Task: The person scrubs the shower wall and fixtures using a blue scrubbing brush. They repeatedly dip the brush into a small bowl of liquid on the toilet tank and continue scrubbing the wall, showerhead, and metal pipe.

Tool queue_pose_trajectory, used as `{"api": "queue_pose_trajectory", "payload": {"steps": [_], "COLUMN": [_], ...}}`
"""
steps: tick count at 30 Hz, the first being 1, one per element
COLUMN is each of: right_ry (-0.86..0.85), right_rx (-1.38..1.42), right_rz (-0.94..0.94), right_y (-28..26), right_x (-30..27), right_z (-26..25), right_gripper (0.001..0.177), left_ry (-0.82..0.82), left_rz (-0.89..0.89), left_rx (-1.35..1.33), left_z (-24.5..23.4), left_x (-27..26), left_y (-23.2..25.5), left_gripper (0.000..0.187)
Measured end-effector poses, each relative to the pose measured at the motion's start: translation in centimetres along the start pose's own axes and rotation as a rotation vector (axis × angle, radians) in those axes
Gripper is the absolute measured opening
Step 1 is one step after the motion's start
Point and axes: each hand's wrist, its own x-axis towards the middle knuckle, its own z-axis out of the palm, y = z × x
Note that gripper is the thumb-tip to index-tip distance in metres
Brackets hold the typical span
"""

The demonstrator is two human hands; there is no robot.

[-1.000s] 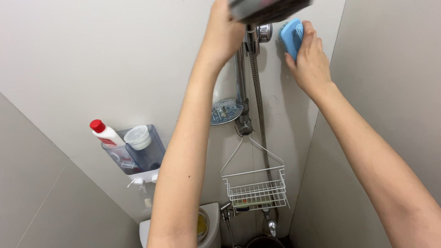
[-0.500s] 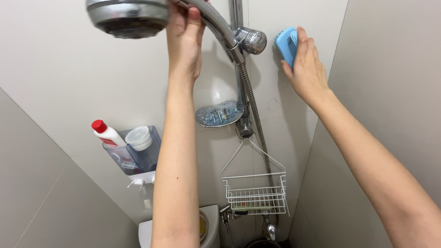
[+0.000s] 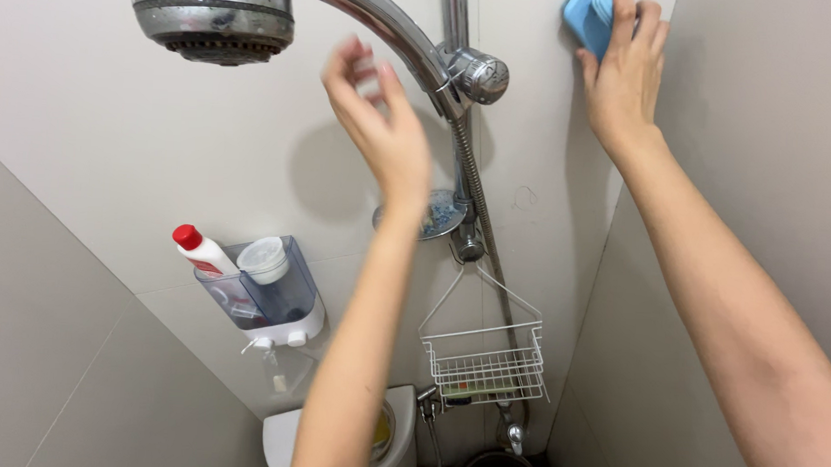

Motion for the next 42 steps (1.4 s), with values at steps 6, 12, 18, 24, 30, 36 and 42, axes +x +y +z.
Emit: {"api": "queue_pose_trajectory", "payload": {"steps": [6, 12, 18, 24, 30, 36, 42], "right_ry": [-0.012, -0.318, -0.021, 0.036, -0.125, -0.025, -0.100], "right_rx": [-0.094, -0.217, 0.147, 0.075, -0.023, 0.125, 0.097], "right_rz": [-0.092, -0.163, 0.071, -0.036, -0.092, 0.091, 0.120], "right_y": [-3.3, -1.9, 4.5, -2.0, -3.8, 2.7, -1.9], "right_x": [-3.3, -13.6, -4.6, 0.1, -11.2, -5.3, 3.0], "right_z": [4.6, 4.9, 3.6, 6.1, 4.8, 2.7, 4.4], "right_gripper": [0.082, 0.075, 0.076, 0.073, 0.087, 0.077, 0.050], "left_ry": [-0.328, -0.499, -0.482, -0.434, -0.431, -0.401, -0.411], "left_rz": [0.381, 0.641, 0.712, 0.687, 0.673, 0.672, 0.687], "left_rx": [0.402, 0.669, 0.769, 0.748, 0.724, 0.703, 0.699], "left_z": [0.5, 2.4, 1.7, 2.4, 2.6, 3.2, 3.2], "left_x": [-5.5, -4.2, -2.8, -3.2, -3.5, -3.8, -3.7], "left_y": [1.6, 0.1, -1.6, -2.4, -2.9, -3.4, -3.8], "left_gripper": [0.047, 0.062, 0.066, 0.065, 0.066, 0.069, 0.068]}}
